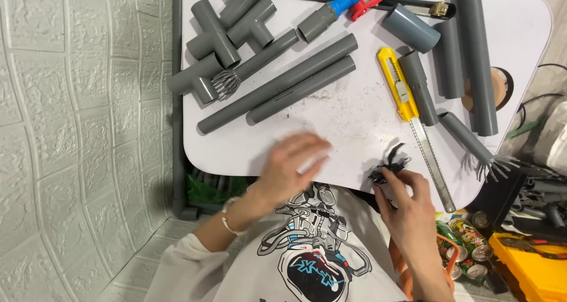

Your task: Cleaning a work surface and organizing PVC plumbing components.

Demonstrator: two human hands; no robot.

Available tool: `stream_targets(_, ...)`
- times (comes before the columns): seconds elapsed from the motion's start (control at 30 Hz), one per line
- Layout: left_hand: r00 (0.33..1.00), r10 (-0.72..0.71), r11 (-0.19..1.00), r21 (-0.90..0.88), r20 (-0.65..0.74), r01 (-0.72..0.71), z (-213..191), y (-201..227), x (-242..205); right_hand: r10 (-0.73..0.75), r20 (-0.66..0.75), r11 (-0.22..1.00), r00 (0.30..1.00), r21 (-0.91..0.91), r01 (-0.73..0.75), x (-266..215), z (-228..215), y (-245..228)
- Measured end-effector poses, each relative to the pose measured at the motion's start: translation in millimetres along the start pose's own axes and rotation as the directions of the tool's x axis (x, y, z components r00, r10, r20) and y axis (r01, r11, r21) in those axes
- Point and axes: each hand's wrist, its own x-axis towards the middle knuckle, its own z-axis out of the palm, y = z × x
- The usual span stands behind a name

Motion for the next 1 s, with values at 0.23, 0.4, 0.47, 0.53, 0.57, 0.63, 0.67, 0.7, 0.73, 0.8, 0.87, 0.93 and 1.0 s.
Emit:
stream_targets(0.23, 0.988, -0.153, 0.815, 0.563, -0.013, 0.133, -62, -22, 44, -0.075, -0.131, 0.995, 0.989, -0.08, 0.064, 0, 14, 8)
stream_targets(0.4, 0.967, -0.239, 0.757, 0.641, 0.086, 0.13, -62, -37, 50, 0.082, -0.156, 0.994, 0.984, -0.063, -0.093, -7, 28, 19)
stream_targets(0.47, 0.97, -0.224, 0.738, 0.666, 0.094, 0.106, -61, -43, 51, 0.125, -0.152, 0.99, 0.98, -0.038, -0.132, -5, 26, 18)
stream_targets(0.53, 0.973, -0.21, 0.716, 0.692, 0.097, 0.086, -61, -50, 53, 0.163, -0.146, 0.986, 0.976, -0.012, -0.166, -4, 25, 19)
stream_targets(0.57, 0.982, -0.166, 0.741, 0.669, 0.094, 0.062, -61, -53, 54, 0.155, -0.186, 0.985, 0.97, -0.041, -0.166, -3, 24, 20)
stream_targets(0.63, 0.988, -0.123, 0.763, 0.645, 0.088, 0.037, -60, -61, 55, 0.145, -0.225, 0.984, 0.963, -0.069, -0.165, -2, 26, 22)
stream_targets(0.67, 0.989, -0.117, 0.763, 0.645, 0.093, 0.029, -59, -64, 55, 0.158, -0.217, 0.984, 0.963, -0.042, -0.171, -3, 27, 23)
stream_targets(0.7, 0.989, -0.108, 0.763, 0.646, 0.097, 0.02, -58, -68, 57, 0.168, -0.211, 0.984, 0.963, -0.015, -0.175, -1, 29, 25)
stream_targets(0.73, 0.99, -0.106, 0.762, 0.648, 0.094, 0.02, -57, -68, 57, 0.165, -0.214, 0.985, 0.963, -0.014, -0.172, -1, 27, 25)
stream_targets(0.8, 0.957, -0.249, 0.703, 0.708, 0.149, 0.073, -55, -69, 58, 0.132, -0.175, 0.991, 0.976, 0.002, -0.134, -2, 22, 23)
stream_targets(0.87, 0.945, -0.285, 0.726, 0.679, 0.16, 0.104, -60, -62, 62, 0.141, -0.168, 0.99, 0.976, 0.015, -0.14, 0, 19, 20)
stream_targets(0.93, 0.93, -0.323, 0.749, 0.648, 0.177, 0.137, -64, -56, 65, 0.153, -0.157, 0.988, 0.976, 0.027, -0.151, 1, 17, 19)
stream_targets(1.0, 0.958, -0.235, 0.769, 0.634, 0.166, 0.079, -68, -51, 65, 0.154, -0.138, 0.988, 0.978, 0.031, -0.151, 2, 16, 18)
